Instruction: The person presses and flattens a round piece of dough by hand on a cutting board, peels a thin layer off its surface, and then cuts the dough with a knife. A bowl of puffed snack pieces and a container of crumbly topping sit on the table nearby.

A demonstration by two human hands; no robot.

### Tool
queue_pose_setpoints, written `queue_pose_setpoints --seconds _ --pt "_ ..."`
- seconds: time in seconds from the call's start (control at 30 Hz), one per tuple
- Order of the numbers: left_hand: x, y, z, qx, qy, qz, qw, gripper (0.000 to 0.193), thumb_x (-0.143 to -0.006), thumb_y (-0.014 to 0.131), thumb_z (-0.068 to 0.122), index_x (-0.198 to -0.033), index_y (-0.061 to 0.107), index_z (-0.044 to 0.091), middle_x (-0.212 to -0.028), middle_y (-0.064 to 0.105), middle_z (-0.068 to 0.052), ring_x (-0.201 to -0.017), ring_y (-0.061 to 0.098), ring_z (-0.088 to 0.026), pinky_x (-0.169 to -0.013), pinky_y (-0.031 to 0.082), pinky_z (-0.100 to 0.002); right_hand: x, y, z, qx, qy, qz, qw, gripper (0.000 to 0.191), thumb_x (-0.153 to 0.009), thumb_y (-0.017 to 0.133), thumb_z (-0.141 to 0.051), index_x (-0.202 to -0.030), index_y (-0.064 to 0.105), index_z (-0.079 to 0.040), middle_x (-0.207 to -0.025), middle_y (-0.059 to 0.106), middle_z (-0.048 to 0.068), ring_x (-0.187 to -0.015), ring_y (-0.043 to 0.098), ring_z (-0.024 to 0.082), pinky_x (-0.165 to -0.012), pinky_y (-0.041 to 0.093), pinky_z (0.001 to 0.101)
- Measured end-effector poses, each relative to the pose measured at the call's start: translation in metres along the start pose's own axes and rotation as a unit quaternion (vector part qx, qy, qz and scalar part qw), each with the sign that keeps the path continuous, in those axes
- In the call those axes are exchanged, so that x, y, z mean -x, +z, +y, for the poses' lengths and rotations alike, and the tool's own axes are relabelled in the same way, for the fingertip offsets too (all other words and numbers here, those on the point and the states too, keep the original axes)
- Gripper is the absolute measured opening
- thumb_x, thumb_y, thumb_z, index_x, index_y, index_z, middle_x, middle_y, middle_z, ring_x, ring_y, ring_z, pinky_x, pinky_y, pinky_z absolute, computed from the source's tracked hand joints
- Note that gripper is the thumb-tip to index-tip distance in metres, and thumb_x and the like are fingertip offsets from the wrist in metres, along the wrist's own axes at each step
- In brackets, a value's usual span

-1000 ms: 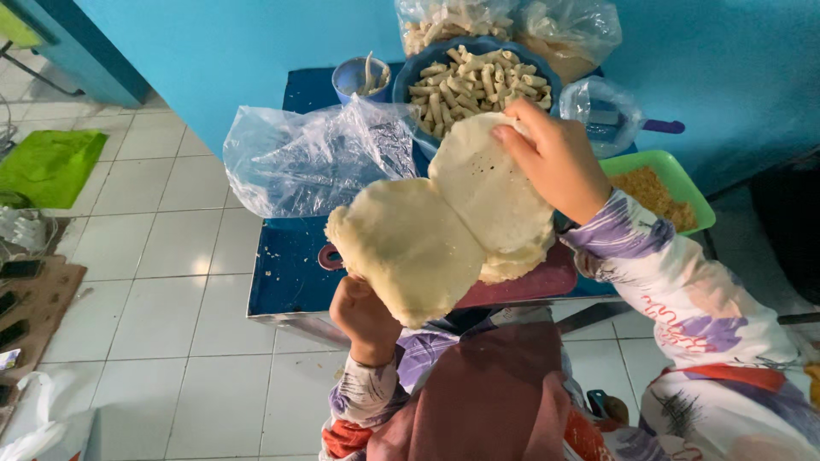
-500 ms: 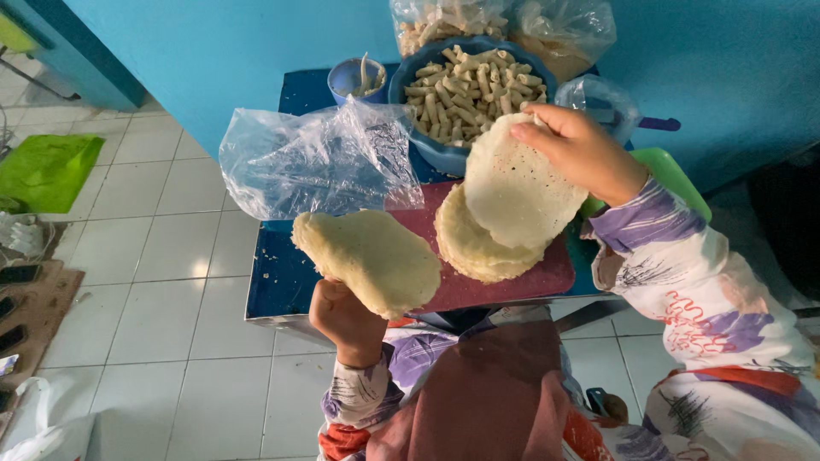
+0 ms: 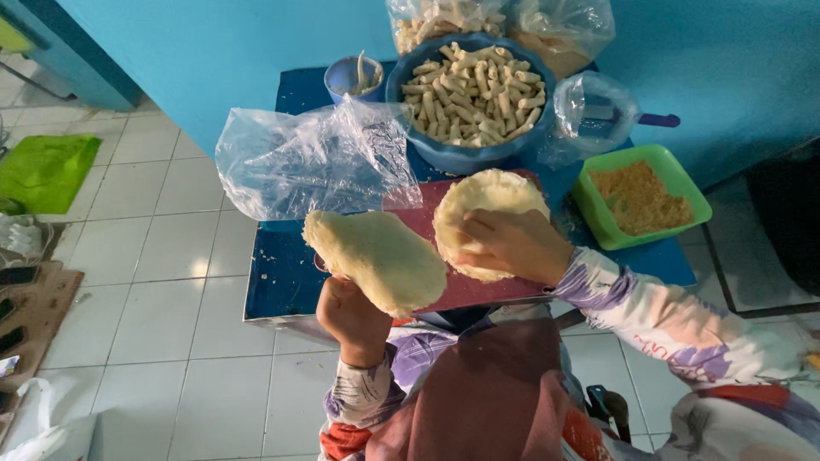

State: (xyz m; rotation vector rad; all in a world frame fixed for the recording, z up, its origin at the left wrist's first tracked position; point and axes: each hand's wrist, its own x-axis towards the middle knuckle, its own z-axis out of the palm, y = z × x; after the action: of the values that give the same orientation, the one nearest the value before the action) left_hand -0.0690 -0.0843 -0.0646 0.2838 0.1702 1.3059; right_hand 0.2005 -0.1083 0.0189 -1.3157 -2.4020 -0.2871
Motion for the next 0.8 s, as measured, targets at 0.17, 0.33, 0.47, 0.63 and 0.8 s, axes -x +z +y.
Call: queue_pose_setpoints --seconds 0.17,0.33,0.47,0.63,0.8 --pt "0.001 -0.003 0.000 0.009 -0.007 -0.001 1.000 0.049 -0.085 0.042 0.012 -0.127 0.059 -0.005 -0.122 0.065 -0.018 -0.115 0.062 -0.032 -0.102 0.049 -0.046 0.005 -0.009 0.024 -0.104 0.106 0.038 0.988 0.018 -0.102 0.063 -0.027 -0.110 0.070 -0.013 -0.106 0.069 0.005 -0.094 0.070 0.031 -0.076 0.055 0.0425" --pt "-0.001 -0.010 -0.003 0.021 -0.014 -0.017 1.000 0.044 -0.089 0.042 0.012 -0.126 0.058 -0.005 -0.122 0.065 -0.017 -0.115 0.062 -0.032 -0.103 0.049 -0.047 0.006 -0.018 0.049 0.037 0.143 0.061 0.987 0.012 -0.092 0.070 -0.022 -0.093 0.068 -0.011 -0.091 0.061 0.007 -0.092 0.059 0.033 -0.082 0.049 0.0431" --pt "-0.001 -0.011 -0.002 0.012 -0.016 -0.014 1.000 0.044 -0.089 0.043 0.012 -0.126 0.058 -0.005 -0.122 0.065 -0.017 -0.115 0.062 -0.032 -0.102 0.049 -0.047 0.005 -0.016 0.050 0.088 0.044 0.057 0.993 0.008 -0.084 0.071 -0.014 -0.083 0.062 -0.011 -0.095 0.063 0.004 -0.093 0.055 0.031 -0.085 0.046 0.0435" --pt "0.000 -0.007 0.000 0.014 -0.017 0.000 1.000 0.047 -0.086 0.043 0.012 -0.127 0.058 -0.004 -0.123 0.065 -0.016 -0.116 0.062 -0.032 -0.103 0.049 -0.047 0.002 -0.019 0.044 -0.045 0.124 0.053 0.990 0.014 -0.088 0.070 -0.012 -0.093 0.058 -0.009 -0.090 0.063 0.007 -0.091 0.058 0.032 -0.085 0.046 0.0425" --pt "0.000 -0.004 -0.001 0.000 -0.008 -0.012 1.000 0.051 -0.085 0.043 0.012 -0.131 0.057 -0.004 -0.124 0.065 -0.017 -0.117 0.062 -0.032 -0.104 0.048 -0.046 0.003 -0.023 0.042 -0.309 0.206 0.026 0.928 0.019 -0.101 0.062 -0.018 -0.109 0.050 -0.005 -0.093 0.068 0.010 -0.086 0.072 0.027 -0.074 0.053 0.0341"
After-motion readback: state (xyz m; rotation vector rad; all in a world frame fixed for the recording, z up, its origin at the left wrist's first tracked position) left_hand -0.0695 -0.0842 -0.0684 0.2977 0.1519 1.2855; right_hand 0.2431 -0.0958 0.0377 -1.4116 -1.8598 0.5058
